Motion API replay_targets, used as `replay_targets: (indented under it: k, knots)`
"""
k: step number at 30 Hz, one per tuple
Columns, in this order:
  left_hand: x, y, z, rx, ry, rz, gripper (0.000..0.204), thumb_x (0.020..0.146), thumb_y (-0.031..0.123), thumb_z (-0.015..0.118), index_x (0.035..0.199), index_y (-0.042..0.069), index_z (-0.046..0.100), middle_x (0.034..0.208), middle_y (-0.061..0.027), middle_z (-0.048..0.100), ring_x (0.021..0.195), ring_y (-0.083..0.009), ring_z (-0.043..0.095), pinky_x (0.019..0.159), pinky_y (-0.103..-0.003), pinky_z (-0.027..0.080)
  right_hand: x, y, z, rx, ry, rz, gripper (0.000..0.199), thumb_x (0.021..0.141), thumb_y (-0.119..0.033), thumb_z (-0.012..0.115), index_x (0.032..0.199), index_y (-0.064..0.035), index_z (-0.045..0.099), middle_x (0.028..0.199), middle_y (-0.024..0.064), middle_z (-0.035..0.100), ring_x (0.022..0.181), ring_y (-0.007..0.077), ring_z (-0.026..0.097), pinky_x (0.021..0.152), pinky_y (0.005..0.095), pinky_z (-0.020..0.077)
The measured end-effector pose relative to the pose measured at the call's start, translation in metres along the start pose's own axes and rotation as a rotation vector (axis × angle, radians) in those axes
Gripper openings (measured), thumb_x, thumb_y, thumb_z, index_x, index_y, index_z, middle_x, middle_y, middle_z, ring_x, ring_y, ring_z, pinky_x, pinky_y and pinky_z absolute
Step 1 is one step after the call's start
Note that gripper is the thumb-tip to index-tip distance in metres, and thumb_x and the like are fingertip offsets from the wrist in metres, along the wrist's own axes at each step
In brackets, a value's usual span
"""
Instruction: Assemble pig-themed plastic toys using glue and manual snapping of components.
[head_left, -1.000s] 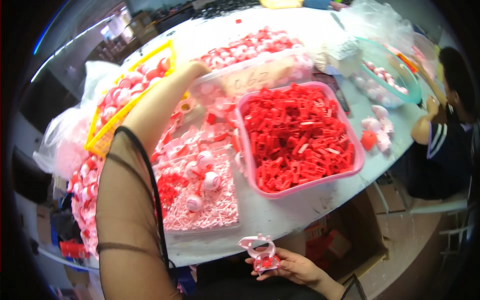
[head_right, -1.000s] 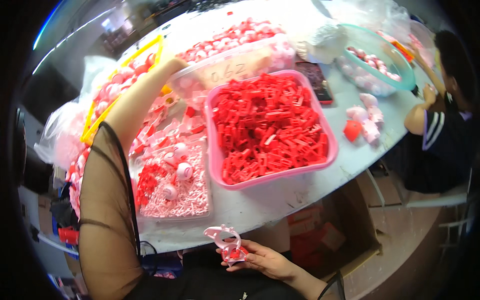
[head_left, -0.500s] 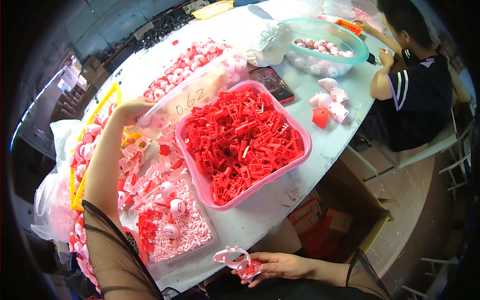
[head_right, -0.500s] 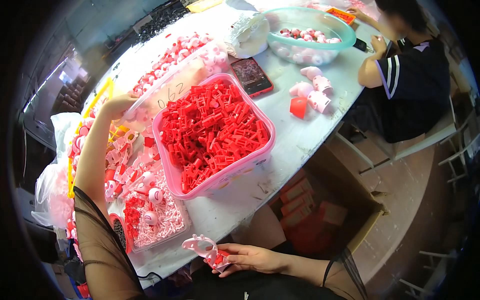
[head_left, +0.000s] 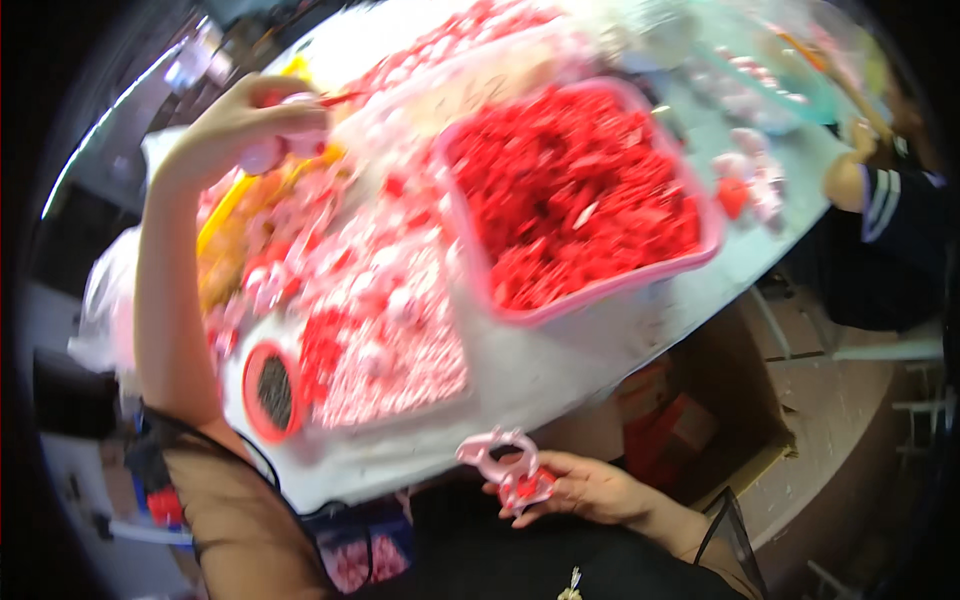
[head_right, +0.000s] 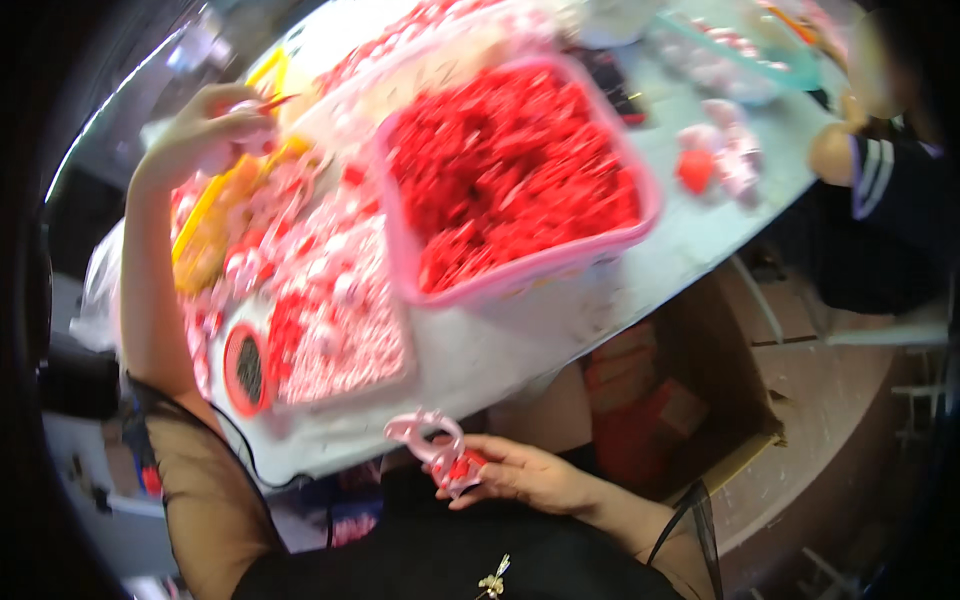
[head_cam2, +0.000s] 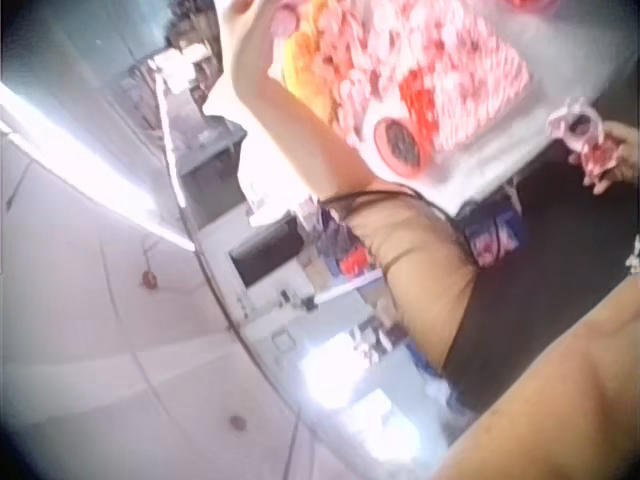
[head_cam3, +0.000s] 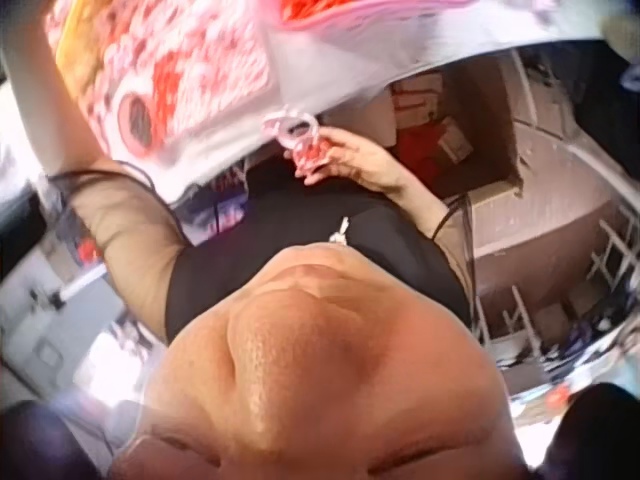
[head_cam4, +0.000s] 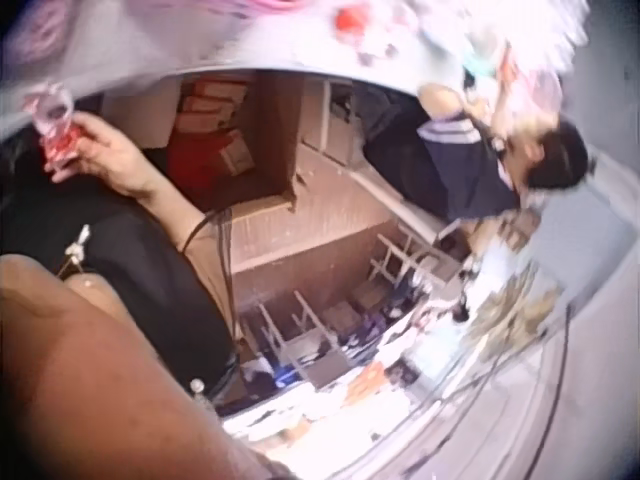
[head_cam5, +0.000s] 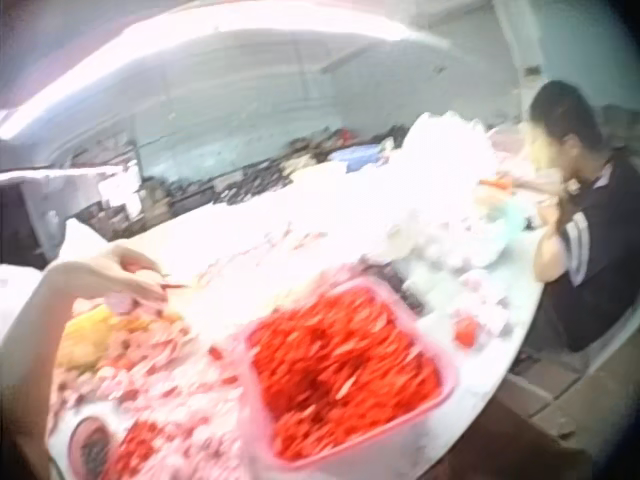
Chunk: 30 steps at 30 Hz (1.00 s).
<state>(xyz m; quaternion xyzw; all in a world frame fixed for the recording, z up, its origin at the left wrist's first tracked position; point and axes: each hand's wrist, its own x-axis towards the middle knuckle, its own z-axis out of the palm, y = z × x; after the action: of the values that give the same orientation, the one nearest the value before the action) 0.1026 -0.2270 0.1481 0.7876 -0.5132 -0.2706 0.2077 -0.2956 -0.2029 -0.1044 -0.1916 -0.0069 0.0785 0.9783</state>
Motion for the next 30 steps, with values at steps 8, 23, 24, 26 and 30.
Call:
replay_targets:
  k: [8,23,24,26,30]
  knots:
    - [-0.081,-0.038,0.11,0.523,0.307,0.15,0.036,0.073,0.027,0.079,0.093,0.001,0.065,0.087,-0.0081,0.057,0.08,-0.0198,0.057,0.074,-0.031,0.046,0.005,0.015,0.014,0.024,-0.045,0.104,0.053,0.099,-0.021,0.044,0.143,-0.0009,0.022,0.135,0.0176,0.043,0.123,0.0268,0.047,0.102,0.0431,0.0411]
    - [-0.128,-0.071,0.156,0.14,0.52,0.206,0.034,0.093,0.017,0.047,0.126,0.01,0.053,0.122,-0.0198,0.049,0.116,-0.0361,0.048,0.099,-0.038,0.038,0.028,0.035,0.031,0.018,-0.018,0.101,0.049,0.099,-0.024,0.042,0.141,-0.0019,0.028,0.134,0.0183,0.045,0.118,0.0281,0.052,0.098,0.0417,0.0456]
    - [-0.129,-0.078,0.156,0.22,0.577,0.311,0.038,0.092,0.013,0.052,0.129,0.012,0.048,0.123,-0.0169,0.051,0.109,-0.0333,0.052,0.094,-0.039,0.041,0.032,0.034,0.035,0.02,-0.019,0.07,0.05,0.099,-0.025,0.043,0.141,-0.0018,0.028,0.134,0.019,0.045,0.118,0.0285,0.052,0.098,0.0416,0.0457]
    - [-0.138,-0.081,0.161,0.14,0.653,0.303,0.043,0.09,0.011,0.056,0.131,0.011,0.043,0.122,-0.0171,0.052,0.104,-0.03,0.055,0.09,-0.038,0.043,0.041,0.033,0.041,0.021,-0.007,0.013,0.054,0.098,-0.029,0.045,0.141,-0.0017,0.027,0.135,0.0213,0.044,0.117,0.03,0.053,0.097,0.0413,0.046]
    - [-0.167,-0.077,0.169,-0.335,0.741,0.267,0.051,0.083,0.003,0.068,0.122,0.001,0.036,0.111,-0.0181,0.061,0.098,-0.017,0.061,0.085,-0.028,0.051,0.055,0.033,0.049,0.011,0.009,-0.137,0.057,0.098,-0.032,0.045,0.141,-0.0007,0.025,0.134,0.0229,0.043,0.117,0.0313,0.052,0.097,0.0409,0.0464]
